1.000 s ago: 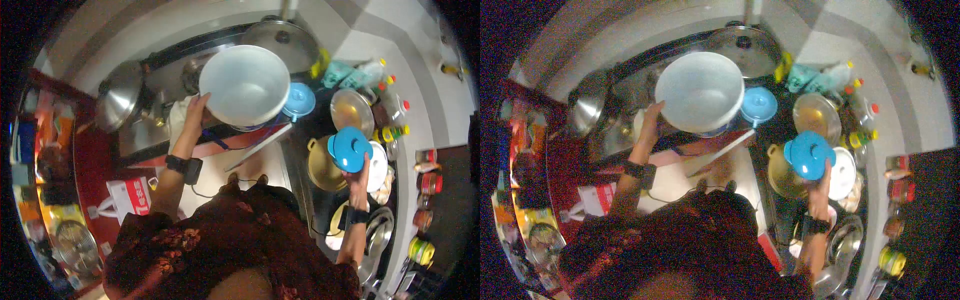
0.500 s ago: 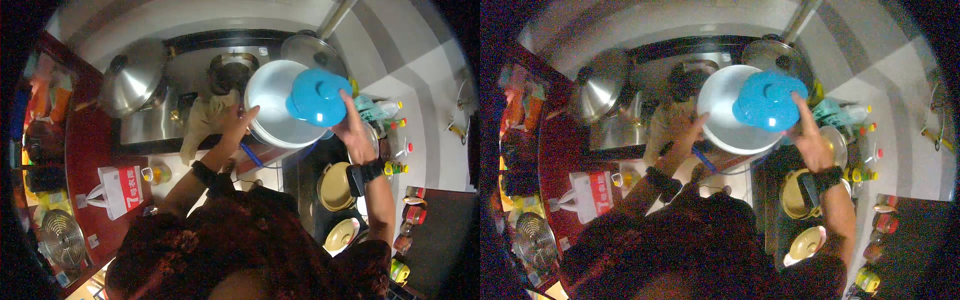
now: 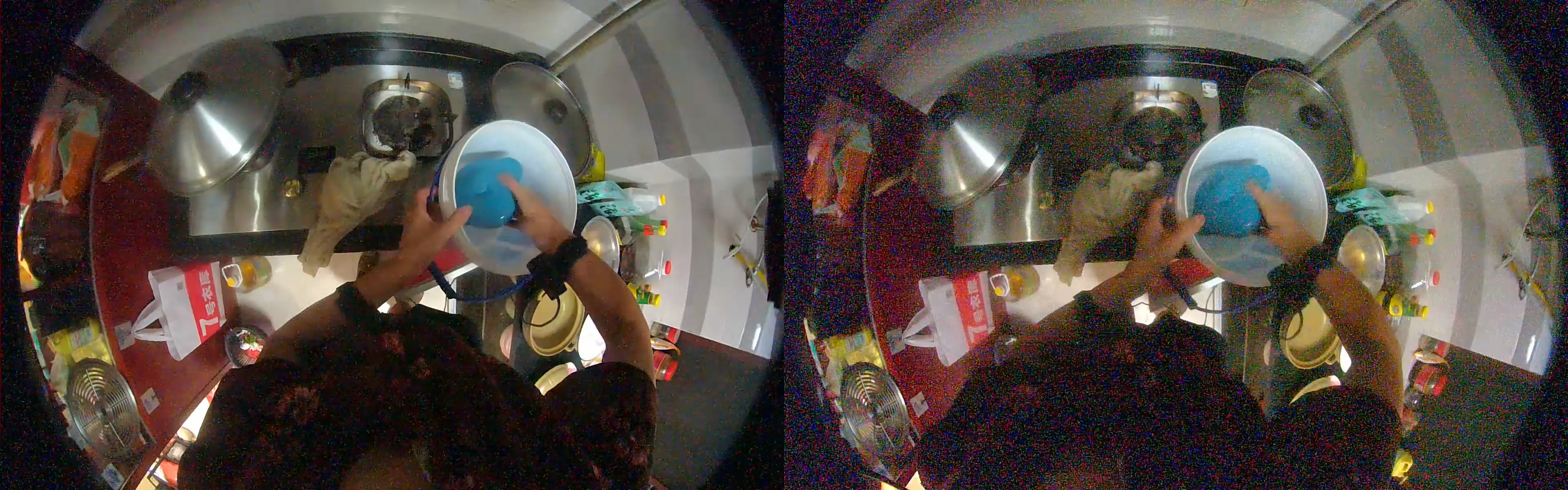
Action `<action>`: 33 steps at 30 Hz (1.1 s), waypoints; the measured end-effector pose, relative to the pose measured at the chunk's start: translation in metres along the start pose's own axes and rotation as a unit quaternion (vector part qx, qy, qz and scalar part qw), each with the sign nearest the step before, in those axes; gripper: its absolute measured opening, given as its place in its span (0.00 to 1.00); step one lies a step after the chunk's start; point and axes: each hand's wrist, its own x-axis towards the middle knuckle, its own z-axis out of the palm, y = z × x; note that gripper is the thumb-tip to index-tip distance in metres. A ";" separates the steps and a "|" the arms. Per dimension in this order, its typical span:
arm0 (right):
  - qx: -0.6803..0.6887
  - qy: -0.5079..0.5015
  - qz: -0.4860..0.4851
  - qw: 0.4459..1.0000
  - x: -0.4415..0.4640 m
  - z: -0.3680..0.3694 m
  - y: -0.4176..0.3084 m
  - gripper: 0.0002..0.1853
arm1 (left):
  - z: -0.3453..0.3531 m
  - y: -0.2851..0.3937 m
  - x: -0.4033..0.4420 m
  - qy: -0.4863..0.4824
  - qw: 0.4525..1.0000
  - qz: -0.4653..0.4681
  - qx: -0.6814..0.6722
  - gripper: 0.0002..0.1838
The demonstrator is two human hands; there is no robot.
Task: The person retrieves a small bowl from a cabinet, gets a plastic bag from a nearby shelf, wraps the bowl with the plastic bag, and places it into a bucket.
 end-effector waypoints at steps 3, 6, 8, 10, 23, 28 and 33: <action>-0.362 -0.009 -0.261 0.895 0.059 -0.051 0.059 0.31 | -0.001 -0.010 0.002 -0.021 0.996 0.064 0.061 0.38; -0.422 -0.045 -0.277 0.862 0.059 -0.036 0.052 0.35 | 0.002 -0.030 0.004 -0.018 0.995 0.043 0.087 0.38; -0.452 -0.025 -0.220 0.864 0.039 -0.018 0.036 0.34 | 0.005 -0.028 0.002 -0.002 0.994 0.074 0.083 0.39; -0.399 -0.021 -0.200 0.895 0.051 -0.028 0.050 0.31 | 0.002 -0.005 -0.003 -0.015 0.995 0.029 0.094 0.39; -0.247 -0.067 -0.144 0.956 0.132 -0.083 0.137 0.23 | 0.006 0.016 -0.012 -0.033 0.998 -0.042 0.041 0.33; -0.315 -0.061 -0.132 0.938 0.119 -0.078 0.132 0.24 | 0.007 0.005 -0.012 -0.013 0.996 0.036 0.075 0.35; 0.009 0.008 0.042 0.999 0.094 -0.045 0.092 0.29 | 0.007 0.017 -0.013 0.001 0.990 -0.006 0.143 0.35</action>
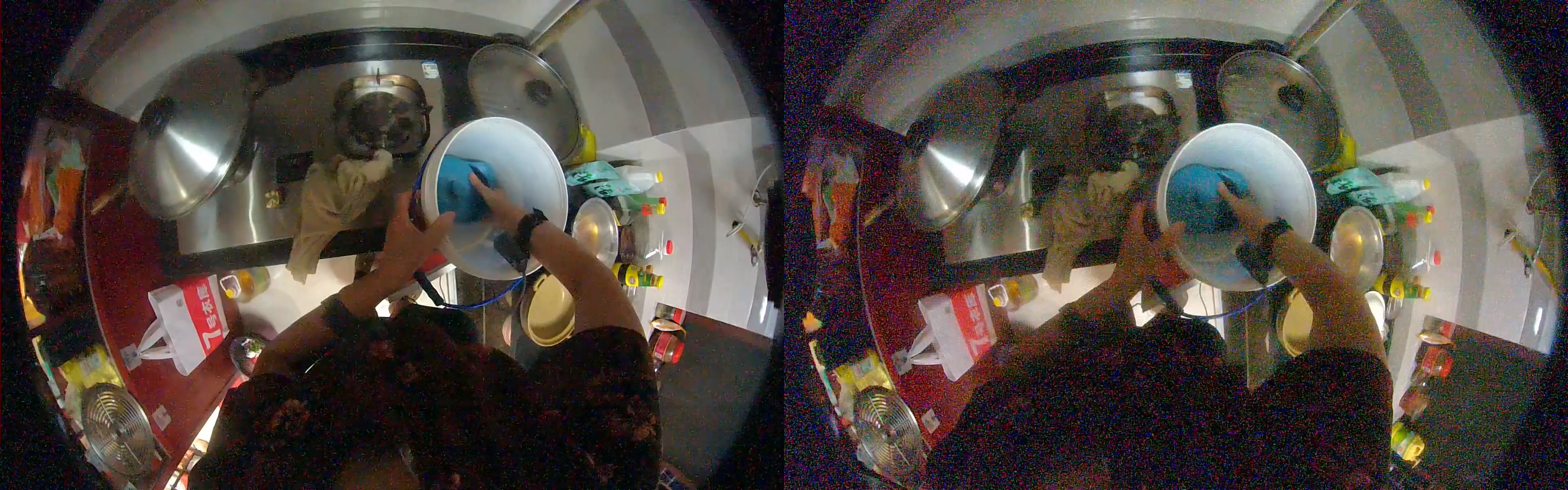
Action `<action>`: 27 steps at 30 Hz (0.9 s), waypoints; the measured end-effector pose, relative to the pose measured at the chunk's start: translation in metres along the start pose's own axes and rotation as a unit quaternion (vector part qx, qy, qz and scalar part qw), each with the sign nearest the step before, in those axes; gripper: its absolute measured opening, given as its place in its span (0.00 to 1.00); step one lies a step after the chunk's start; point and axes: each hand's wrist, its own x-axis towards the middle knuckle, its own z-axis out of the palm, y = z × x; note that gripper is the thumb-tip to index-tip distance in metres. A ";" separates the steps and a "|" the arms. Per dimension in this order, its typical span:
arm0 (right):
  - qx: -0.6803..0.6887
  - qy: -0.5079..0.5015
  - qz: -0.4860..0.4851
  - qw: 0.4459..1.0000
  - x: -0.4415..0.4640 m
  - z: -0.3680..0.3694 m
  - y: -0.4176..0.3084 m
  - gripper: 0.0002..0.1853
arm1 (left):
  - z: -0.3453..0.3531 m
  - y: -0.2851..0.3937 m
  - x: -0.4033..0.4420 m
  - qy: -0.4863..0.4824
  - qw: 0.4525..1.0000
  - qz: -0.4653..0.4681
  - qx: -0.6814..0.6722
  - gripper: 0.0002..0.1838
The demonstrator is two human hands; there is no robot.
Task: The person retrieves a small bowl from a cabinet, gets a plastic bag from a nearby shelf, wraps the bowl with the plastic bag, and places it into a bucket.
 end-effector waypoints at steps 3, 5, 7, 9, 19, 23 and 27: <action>-0.143 -0.038 -0.079 0.986 0.009 -0.012 0.010 0.38 | 0.005 -0.002 0.001 0.000 0.998 0.027 -0.059 0.32; -0.041 -0.012 -0.001 0.999 -0.008 0.007 -0.010 0.42 | 0.008 -0.013 0.004 -0.007 0.996 0.056 -0.075 0.30; -0.445 -0.008 -0.094 0.891 -0.048 0.017 -0.051 0.40 | 0.009 -0.011 0.003 -0.012 0.993 0.044 -0.107 0.30; -0.768 -0.002 -0.168 0.618 -0.076 0.029 -0.081 0.40 | 0.009 -0.014 0.004 -0.017 0.990 0.030 -0.139 0.29; -0.630 0.093 -0.207 0.742 -0.061 0.056 -0.075 0.25 | 0.009 -0.007 0.002 -0.024 0.994 0.024 -0.107 0.30; -0.617 0.092 -0.234 0.746 -0.050 0.047 -0.066 0.22 | 0.008 -0.008 0.003 -0.054 0.993 0.014 -0.107 0.28; -0.597 0.136 -0.378 0.695 -0.066 0.030 -0.079 0.21 | 0.006 -0.007 0.002 -0.047 0.995 0.009 -0.091 0.28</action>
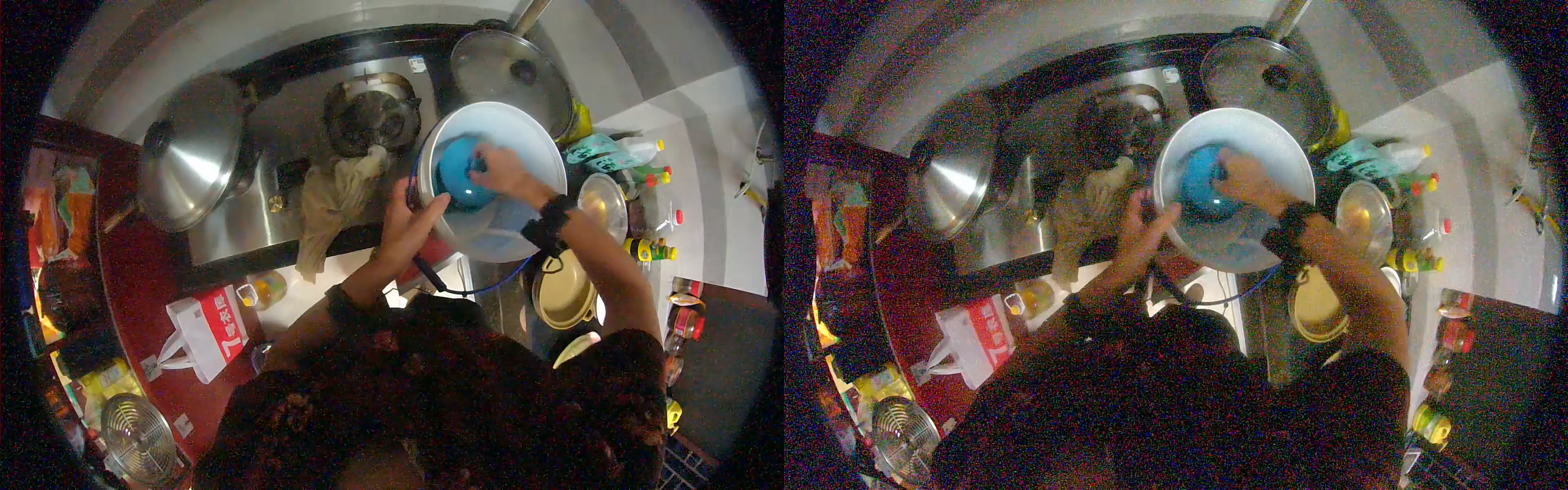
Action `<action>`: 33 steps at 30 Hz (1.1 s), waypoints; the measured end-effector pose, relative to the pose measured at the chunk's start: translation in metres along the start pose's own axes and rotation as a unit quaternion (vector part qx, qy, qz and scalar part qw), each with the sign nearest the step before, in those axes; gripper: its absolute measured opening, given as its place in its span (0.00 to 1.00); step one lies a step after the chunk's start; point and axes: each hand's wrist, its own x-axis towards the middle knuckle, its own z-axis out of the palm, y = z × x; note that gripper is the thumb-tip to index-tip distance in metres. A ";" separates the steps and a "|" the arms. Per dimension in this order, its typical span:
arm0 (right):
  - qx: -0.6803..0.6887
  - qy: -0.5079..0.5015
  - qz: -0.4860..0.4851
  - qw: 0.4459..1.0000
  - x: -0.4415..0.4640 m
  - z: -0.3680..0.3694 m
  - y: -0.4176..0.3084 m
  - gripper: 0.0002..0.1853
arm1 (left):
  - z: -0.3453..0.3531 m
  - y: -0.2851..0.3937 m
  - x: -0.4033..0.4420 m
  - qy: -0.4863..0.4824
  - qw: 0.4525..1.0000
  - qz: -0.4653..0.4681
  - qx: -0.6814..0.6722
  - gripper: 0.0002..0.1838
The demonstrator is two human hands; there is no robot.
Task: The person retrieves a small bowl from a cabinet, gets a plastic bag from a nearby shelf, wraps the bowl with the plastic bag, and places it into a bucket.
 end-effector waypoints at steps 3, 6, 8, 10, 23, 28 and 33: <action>0.095 0.012 0.057 0.994 -0.012 -0.061 -0.001 0.21 | -0.001 -0.003 0.003 0.017 0.999 0.033 -0.039 0.29; 0.318 -0.030 0.215 0.923 -0.026 -0.119 -0.020 0.20 | -0.005 0.007 0.001 0.023 1.000 0.010 0.019 0.26; 0.373 -0.009 0.206 0.905 -0.034 -0.130 -0.017 0.19 | -0.009 0.007 0.004 -0.004 0.999 0.015 -0.050 0.24; 0.355 0.000 0.233 0.905 -0.038 -0.134 -0.023 0.18 | -0.018 0.011 0.008 -0.005 0.999 0.027 -0.034 0.24; -0.049 -0.013 -0.030 0.998 0.009 0.012 -0.019 0.21 | -0.026 0.008 0.013 0.024 0.999 0.033 -0.013 0.26; -0.036 -0.086 0.007 0.996 0.015 0.021 -0.015 0.20 | -0.025 0.011 0.009 0.021 0.999 0.031 -0.032 0.26; -0.022 -0.057 0.001 0.998 0.019 0.034 -0.009 0.18 | -0.025 -0.006 0.018 0.019 0.996 0.089 -0.013 0.26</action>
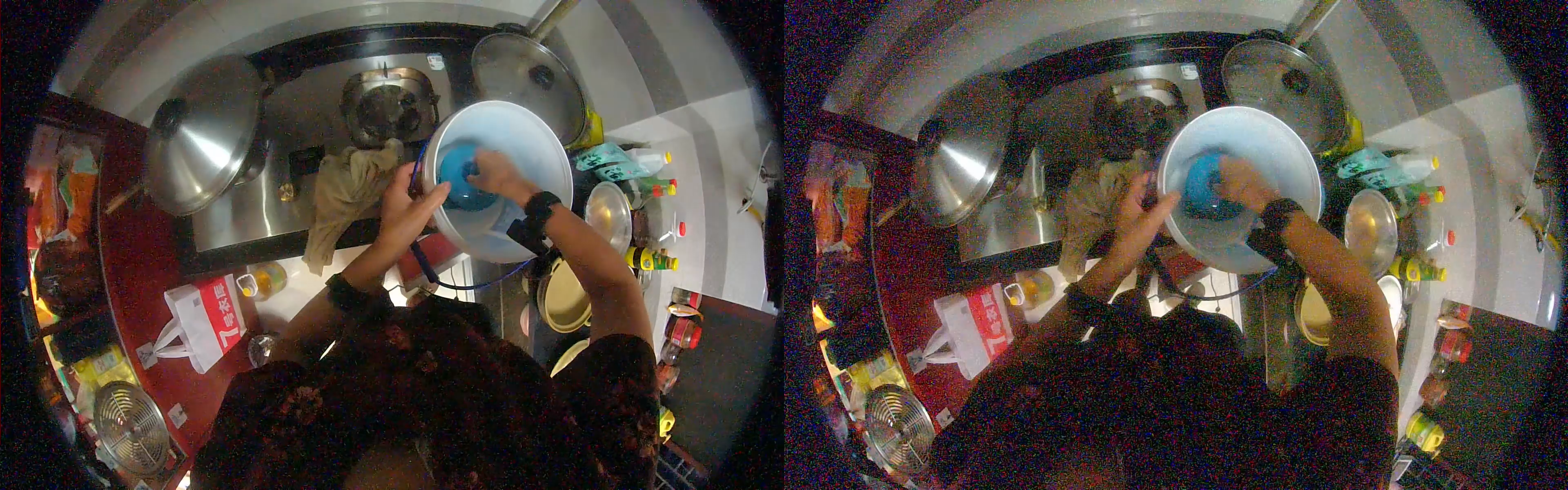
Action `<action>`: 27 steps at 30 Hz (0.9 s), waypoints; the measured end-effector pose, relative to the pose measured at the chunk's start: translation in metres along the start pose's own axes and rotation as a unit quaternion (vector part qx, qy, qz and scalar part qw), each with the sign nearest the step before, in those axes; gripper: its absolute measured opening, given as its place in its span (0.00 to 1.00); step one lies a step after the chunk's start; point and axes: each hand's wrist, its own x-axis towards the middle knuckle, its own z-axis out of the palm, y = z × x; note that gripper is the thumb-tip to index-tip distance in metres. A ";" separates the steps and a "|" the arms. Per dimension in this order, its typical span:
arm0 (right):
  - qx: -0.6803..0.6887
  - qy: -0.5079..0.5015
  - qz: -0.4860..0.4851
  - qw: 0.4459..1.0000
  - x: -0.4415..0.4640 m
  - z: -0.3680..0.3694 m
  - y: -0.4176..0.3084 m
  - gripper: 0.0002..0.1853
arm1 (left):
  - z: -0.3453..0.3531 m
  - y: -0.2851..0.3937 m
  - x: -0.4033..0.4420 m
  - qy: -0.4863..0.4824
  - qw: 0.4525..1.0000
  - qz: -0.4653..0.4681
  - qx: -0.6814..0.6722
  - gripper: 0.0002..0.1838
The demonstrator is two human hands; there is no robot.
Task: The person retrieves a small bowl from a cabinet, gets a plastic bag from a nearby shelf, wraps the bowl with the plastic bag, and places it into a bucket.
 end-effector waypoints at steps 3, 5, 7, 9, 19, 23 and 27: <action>-0.006 -0.033 0.034 0.999 0.004 -0.001 -0.005 0.18 | 0.002 0.011 -0.004 0.018 1.000 -0.003 0.012 0.26; 0.004 -0.034 0.036 0.999 0.004 0.000 -0.007 0.17 | 0.003 0.011 -0.004 0.016 1.000 -0.005 0.003 0.25; 0.003 -0.040 0.045 0.998 0.004 0.000 -0.009 0.17 | 0.003 0.014 -0.006 0.014 1.000 -0.007 -0.005 0.25; 0.003 -0.046 0.054 0.997 0.004 0.000 -0.009 0.18 | 0.003 0.023 -0.008 0.017 1.000 -0.008 -0.006 0.25; 0.005 -0.050 0.028 0.998 0.000 0.001 -0.007 0.19 | 0.001 0.010 -0.005 0.008 1.000 0.005 0.013 0.25; 0.018 -0.045 0.038 0.998 0.000 0.004 -0.005 0.20 | 0.001 0.002 -0.004 0.003 1.000 0.016 0.005 0.26; 0.021 -0.035 0.029 0.999 -0.001 0.004 -0.002 0.21 | 0.003 0.010 -0.005 0.012 1.000 -0.024 -0.004 0.27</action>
